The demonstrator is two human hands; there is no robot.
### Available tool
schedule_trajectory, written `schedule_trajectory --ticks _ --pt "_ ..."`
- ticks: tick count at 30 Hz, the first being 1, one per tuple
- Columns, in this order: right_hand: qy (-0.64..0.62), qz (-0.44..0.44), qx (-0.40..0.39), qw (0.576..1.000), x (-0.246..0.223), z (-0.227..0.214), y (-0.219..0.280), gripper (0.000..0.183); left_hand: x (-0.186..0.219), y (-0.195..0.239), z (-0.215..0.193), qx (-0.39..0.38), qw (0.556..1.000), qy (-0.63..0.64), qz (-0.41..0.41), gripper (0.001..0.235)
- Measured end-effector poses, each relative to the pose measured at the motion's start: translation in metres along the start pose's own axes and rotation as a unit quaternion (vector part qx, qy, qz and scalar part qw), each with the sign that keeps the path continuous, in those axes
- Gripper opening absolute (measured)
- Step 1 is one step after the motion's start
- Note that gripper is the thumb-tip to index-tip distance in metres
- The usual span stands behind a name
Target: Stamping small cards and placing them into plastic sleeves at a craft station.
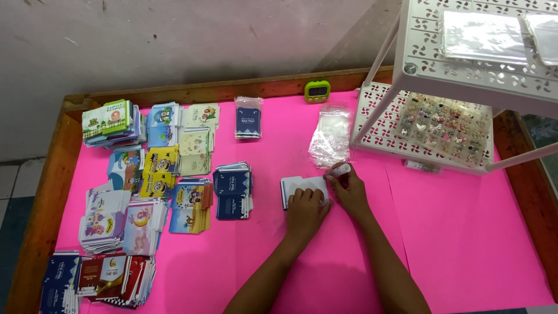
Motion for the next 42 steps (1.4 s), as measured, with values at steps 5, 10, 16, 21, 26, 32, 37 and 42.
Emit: schedule_trajectory --ticks 5,10,16,21,26,32,37,42 --pt "-0.008 0.011 -0.002 1.0 -0.003 -0.004 -0.001 0.028 0.014 0.002 -0.011 0.02 0.998 -0.007 0.055 0.018" --pt "-0.033 0.008 0.002 0.999 -0.017 -0.007 0.004 0.026 0.01 0.005 -0.022 0.013 0.999 0.037 0.027 0.016" --pt "-0.033 0.021 -0.004 0.999 -0.003 -0.007 -0.001 0.028 -0.016 0.004 -0.045 -0.002 0.968 0.229 -0.103 0.016" --pt "-0.046 0.024 -0.005 0.999 0.001 -0.006 -0.002 0.027 -0.035 0.011 -0.064 0.018 0.949 0.261 -0.173 0.018" --pt "-0.053 0.014 -0.007 0.998 -0.005 -0.006 -0.001 0.027 -0.045 0.023 -0.085 0.057 0.977 0.117 -0.169 0.015" --pt "-0.061 0.015 -0.008 0.998 -0.004 -0.004 0.001 0.024 -0.06 0.031 -0.094 0.071 0.978 0.007 -0.195 0.013" --pt "-0.056 0.006 -0.007 0.998 0.016 0.007 0.0 0.017 -0.073 0.032 -0.086 0.073 0.978 0.014 -0.193 0.013" --pt "-0.044 -0.054 -0.047 0.996 0.028 0.028 0.006 0.015 -0.084 0.032 -0.079 0.073 0.977 0.011 -0.199 0.014"
Point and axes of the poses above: each hand's wrist, its own y-axis away from the middle knuckle, its own z-axis out of the palm, x = y × z, the point moved 5 cm from there along -y, towards the middle knuckle, and after that the axes turned 13 degrees about y, right-handed, at the moved point
